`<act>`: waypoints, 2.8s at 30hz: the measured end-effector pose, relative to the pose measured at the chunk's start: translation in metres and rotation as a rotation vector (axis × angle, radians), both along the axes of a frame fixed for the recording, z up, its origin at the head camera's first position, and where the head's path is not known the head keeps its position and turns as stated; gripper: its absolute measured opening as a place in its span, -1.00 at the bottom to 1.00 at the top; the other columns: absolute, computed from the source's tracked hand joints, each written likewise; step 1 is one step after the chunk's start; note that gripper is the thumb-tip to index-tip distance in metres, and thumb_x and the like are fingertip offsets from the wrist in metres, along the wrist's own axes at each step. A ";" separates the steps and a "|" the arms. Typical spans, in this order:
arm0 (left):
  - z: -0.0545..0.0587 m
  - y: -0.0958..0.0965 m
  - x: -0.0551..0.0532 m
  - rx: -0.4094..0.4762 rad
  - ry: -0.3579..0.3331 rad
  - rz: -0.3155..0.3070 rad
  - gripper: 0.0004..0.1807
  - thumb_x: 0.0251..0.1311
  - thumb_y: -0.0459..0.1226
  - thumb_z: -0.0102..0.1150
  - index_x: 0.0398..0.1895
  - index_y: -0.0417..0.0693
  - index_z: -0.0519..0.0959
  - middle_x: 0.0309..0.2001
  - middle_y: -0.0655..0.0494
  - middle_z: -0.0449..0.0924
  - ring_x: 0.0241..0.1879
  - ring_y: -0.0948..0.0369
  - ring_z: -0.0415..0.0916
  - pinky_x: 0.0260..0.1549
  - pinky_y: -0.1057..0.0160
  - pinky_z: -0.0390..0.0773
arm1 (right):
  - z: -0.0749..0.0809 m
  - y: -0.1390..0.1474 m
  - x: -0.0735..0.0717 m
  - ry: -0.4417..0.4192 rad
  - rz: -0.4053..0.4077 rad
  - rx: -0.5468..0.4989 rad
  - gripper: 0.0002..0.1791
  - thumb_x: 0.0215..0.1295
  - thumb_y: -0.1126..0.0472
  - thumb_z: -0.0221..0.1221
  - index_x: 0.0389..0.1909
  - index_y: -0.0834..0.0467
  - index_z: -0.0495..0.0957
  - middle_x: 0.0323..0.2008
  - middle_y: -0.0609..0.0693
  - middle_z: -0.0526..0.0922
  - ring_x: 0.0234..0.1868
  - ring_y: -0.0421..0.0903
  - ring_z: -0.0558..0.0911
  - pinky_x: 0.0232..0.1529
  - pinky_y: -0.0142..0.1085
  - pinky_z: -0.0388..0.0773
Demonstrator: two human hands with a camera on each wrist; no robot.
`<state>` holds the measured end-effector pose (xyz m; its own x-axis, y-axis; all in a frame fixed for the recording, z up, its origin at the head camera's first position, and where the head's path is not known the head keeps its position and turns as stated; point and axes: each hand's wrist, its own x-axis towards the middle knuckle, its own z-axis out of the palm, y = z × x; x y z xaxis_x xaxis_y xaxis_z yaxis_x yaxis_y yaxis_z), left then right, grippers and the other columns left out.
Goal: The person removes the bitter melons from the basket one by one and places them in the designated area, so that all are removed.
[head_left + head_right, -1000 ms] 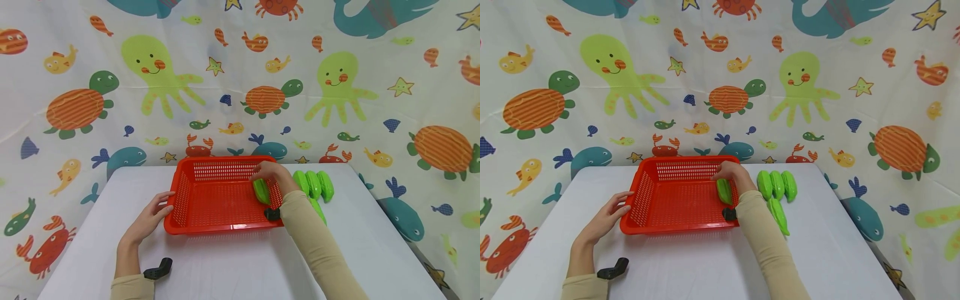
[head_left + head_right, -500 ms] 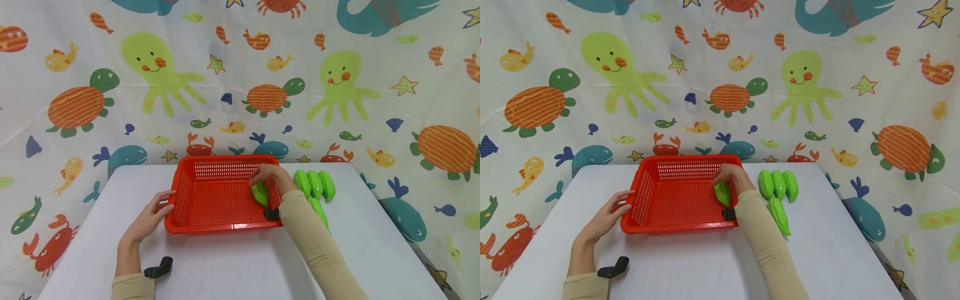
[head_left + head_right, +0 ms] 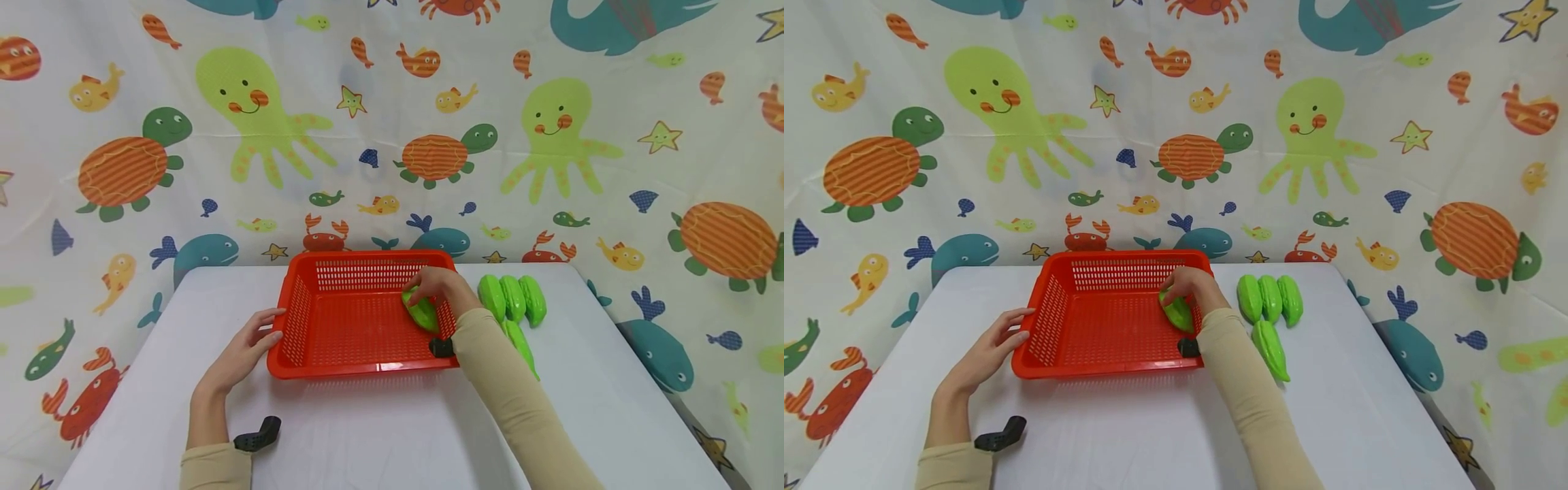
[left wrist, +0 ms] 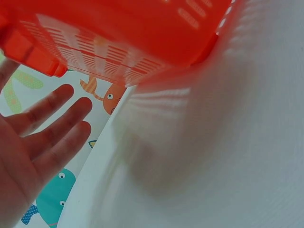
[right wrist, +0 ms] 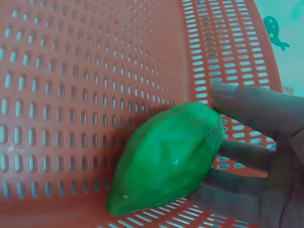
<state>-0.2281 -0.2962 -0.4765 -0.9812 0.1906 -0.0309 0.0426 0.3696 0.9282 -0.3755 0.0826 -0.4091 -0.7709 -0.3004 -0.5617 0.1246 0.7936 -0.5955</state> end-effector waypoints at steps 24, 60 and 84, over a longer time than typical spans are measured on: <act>0.002 0.000 0.001 0.008 -0.007 0.008 -0.35 0.38 -0.04 0.08 0.47 0.14 0.14 0.41 -0.18 0.12 0.31 -0.23 0.23 0.08 -0.19 0.49 | -0.004 -0.001 -0.002 0.042 0.142 0.035 -0.45 0.16 0.29 0.37 0.21 0.03 0.53 0.13 0.09 0.44 0.09 0.05 0.45 0.03 -0.12 0.60; 0.002 0.002 0.003 -0.006 -0.010 0.006 -0.37 0.40 -0.05 0.06 0.47 0.14 0.15 0.39 -0.21 0.12 0.30 -0.24 0.23 0.06 -0.20 0.50 | -0.009 -0.003 0.000 -0.004 0.165 0.007 -0.51 0.16 0.21 0.38 0.15 -0.03 0.60 0.13 0.05 0.47 0.10 0.02 0.44 -0.01 -0.16 0.62; 0.002 0.002 0.005 0.007 0.000 0.008 -0.37 0.39 -0.05 0.07 0.47 0.13 0.15 0.40 -0.19 0.13 0.30 -0.22 0.24 0.08 -0.19 0.49 | -0.011 -0.003 -0.001 -0.002 0.167 -0.007 -0.55 0.20 0.21 0.36 0.14 -0.02 0.61 0.13 0.07 0.45 0.09 0.03 0.46 0.01 -0.14 0.61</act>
<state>-0.2232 -0.2943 -0.4747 -0.9827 0.1827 -0.0298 0.0393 0.3634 0.9308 -0.3762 0.0792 -0.4205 -0.7087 -0.4287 -0.5603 -0.0079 0.7990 -0.6013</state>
